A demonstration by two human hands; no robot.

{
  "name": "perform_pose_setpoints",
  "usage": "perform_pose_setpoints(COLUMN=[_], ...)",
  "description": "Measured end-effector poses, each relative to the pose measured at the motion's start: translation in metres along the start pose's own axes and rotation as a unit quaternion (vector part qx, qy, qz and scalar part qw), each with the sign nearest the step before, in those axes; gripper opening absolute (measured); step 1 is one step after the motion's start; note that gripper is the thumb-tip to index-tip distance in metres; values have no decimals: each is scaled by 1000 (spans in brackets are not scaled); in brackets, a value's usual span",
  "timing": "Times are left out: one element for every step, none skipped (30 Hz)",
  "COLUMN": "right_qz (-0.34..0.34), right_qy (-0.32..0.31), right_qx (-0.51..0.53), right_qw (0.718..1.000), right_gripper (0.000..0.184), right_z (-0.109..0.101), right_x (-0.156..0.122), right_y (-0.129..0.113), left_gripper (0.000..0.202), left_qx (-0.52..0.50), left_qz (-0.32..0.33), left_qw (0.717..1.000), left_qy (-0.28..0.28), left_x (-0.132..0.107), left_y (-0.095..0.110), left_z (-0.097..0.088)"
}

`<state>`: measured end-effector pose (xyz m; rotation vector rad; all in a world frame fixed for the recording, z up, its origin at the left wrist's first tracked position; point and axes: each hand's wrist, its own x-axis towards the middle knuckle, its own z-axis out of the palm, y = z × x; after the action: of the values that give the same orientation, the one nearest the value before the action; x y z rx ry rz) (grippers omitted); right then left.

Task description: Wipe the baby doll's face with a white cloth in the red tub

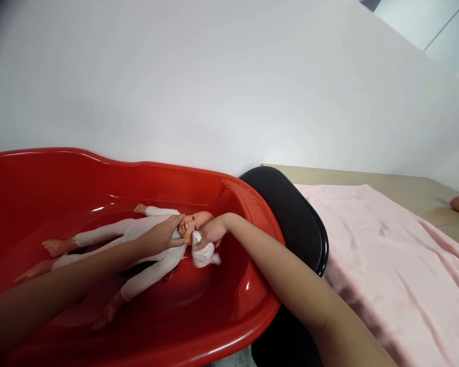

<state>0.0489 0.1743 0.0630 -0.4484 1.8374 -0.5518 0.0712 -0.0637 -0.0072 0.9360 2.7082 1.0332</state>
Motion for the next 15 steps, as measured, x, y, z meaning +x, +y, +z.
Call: perform_pose_setpoints(right_qz=[-12, -14, -6, 8, 22, 30, 28, 13, -9, -32, -55, -75, -92, -105, -119], right_qy=[6, 14, 18, 13, 5, -6, -15, -19, -16, -12, -10, -9, -2, 10, 28], right_qx=[36, 50, 37, 10, -17, -28, -17, 13, 51, 83, 105, 119, 132, 151, 176], right_qw=[999, 999, 999, 1000, 1000, 999, 999, 1000, 999, 996, 993, 990, 987, 983, 977], right_gripper=[52, 58, 62, 64, 64, 65, 66, 66, 67, 66, 65, 62, 61, 60, 59], right_z=[0, 1, 1, 0, 0, 0, 1, 1, 1, 2, 3, 3, 4, 5, 5], right_x=[-1, -1, -2, -3, -3, -3, -4, -4, -5, -6, -7, -8, -10, -12, -15], right_y=[0, 0, 0, 0, 0, -1, -1, -1, -2, -3, -5, -6, -8, -10, -12], left_gripper=[33, 33, 34, 35, 36, 36, 37, 36, 35, 34, 33, 34, 37, 42, 45], left_qx=[-4, -8, -12, -14, -13, -12, -14, -20, -31, -45, -63, -82, -99, -112, -118], left_qz=[0, -1, -3, -7, -11, -14, -16, -18, -20, -23, -30, -38, -49, -60, -68], left_qw=[1000, 1000, 1000, 1000, 1000, 1000, 1000, 1000, 999, 999, 997, 996, 994, 991, 989], left_qy=[-4, -5, -4, -2, -2, -1, -3, -8, -15, -20, -18, -9, 8, 31, 57], left_x=[0, 0, 0, 0, 0, 1, 1, 2, 4, 5, 7, 9, 11, 13, 15], left_y=[0, 0, 0, -1, -2, -3, -5, -7, -9, -11, -12, -13, -12, -10, -7], left_z=[0, -1, -1, -1, -1, -1, -1, -1, -2, -3, -5, -8, -12, -17, -22])
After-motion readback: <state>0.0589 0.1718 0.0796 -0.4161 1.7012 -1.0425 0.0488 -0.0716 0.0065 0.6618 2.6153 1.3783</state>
